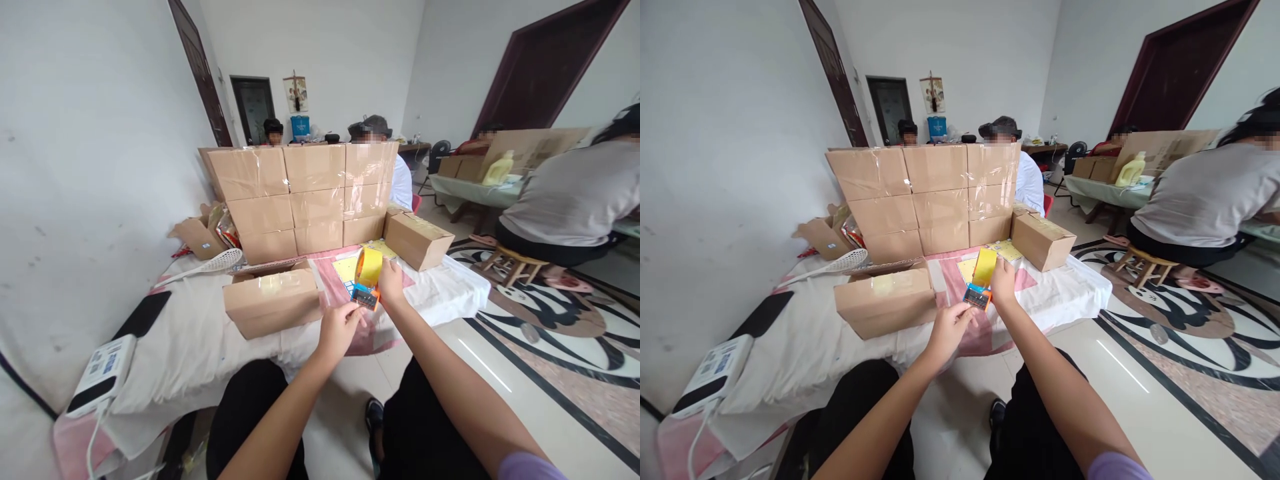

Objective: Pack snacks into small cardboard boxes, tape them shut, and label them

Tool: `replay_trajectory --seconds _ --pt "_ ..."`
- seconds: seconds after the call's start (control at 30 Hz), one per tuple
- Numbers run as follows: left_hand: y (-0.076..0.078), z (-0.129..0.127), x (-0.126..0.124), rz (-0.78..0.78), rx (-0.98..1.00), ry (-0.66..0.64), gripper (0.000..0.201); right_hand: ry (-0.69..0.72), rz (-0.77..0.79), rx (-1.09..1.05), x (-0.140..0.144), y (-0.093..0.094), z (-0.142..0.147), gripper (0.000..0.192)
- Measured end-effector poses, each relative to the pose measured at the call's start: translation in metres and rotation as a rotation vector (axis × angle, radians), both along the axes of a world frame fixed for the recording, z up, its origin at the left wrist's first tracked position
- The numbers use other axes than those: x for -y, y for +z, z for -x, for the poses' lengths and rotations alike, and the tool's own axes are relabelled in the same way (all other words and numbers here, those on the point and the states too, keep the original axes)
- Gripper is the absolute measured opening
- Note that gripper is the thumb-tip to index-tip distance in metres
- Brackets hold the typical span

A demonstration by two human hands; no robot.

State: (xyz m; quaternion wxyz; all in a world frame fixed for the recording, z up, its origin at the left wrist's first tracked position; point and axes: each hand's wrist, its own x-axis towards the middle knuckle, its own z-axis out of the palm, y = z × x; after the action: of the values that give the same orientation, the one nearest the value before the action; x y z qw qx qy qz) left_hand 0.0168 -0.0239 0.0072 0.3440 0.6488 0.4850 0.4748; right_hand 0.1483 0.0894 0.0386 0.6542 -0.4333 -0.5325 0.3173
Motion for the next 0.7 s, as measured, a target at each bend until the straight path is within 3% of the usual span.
replay_trajectory --seconds 0.17,0.33,0.7 --pt "-0.003 0.0 0.0 0.003 -0.003 0.0 0.033 -0.006 0.162 -0.119 0.009 0.005 0.002 0.05" --pt "-0.006 -0.001 0.0 0.092 0.103 -0.065 0.028 -0.107 0.146 -0.043 0.018 0.015 0.001 0.052" --pt "-0.002 -0.005 0.001 0.204 0.203 -0.058 0.029 -0.026 0.11 -0.054 0.023 0.018 0.002 0.049"
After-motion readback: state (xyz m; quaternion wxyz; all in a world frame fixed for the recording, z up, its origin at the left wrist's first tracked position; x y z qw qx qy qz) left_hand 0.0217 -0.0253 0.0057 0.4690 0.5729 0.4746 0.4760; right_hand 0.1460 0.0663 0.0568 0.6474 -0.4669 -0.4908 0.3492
